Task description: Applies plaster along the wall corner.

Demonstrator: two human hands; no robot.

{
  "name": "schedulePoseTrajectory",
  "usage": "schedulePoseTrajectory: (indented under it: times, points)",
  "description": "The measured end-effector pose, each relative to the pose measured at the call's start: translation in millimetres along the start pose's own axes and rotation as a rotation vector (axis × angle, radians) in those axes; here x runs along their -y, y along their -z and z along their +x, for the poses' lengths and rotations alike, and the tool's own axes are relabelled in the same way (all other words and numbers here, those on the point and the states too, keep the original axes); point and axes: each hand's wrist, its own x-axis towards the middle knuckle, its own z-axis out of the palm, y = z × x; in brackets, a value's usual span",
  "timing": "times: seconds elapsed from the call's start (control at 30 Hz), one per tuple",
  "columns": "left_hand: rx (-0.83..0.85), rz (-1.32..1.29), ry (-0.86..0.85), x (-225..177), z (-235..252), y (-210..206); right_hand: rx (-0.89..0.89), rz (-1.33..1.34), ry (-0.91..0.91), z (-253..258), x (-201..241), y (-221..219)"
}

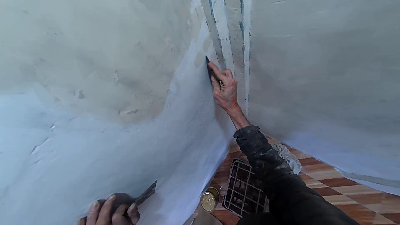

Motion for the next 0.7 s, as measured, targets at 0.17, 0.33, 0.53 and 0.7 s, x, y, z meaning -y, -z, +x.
schedulePoseTrajectory:
  times: [0.17,0.33,0.53,0.7]
  points:
    - [-0.037,0.006,-0.032,1,4,1,0.157,0.404,-0.122,-22,2,51]
    - [-0.044,-0.057,-0.017,1,4,3,0.168,1.003,-0.516,-47,13,83]
    - [-0.181,-0.790,0.790,-147,86,25,0.171,1.137,-0.557,-87,47,83]
    - [-0.110,-1.177,1.235,-220,141,13,0.171,0.873,-0.252,-159,78,95]
